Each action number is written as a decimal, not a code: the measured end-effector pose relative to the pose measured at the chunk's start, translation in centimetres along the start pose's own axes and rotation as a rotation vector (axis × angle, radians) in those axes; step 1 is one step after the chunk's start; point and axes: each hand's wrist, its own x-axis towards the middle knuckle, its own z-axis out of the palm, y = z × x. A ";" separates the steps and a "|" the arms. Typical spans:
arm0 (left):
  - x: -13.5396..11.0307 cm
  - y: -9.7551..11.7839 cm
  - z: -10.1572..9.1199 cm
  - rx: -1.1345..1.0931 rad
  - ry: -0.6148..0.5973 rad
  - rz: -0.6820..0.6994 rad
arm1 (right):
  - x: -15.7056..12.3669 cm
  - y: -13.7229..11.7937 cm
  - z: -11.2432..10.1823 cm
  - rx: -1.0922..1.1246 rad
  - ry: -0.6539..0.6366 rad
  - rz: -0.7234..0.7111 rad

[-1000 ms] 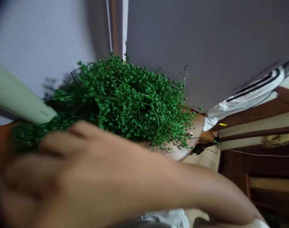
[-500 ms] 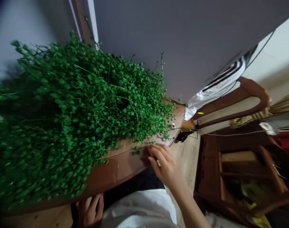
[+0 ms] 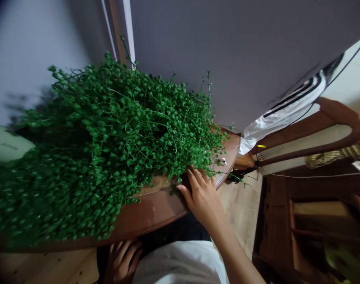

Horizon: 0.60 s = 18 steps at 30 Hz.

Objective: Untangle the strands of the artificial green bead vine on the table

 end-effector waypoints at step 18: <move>-0.4 0.3 0.9 0.033 -0.115 -0.051 | 10.4 0.8 -2.2 -0.152 0.187 0.010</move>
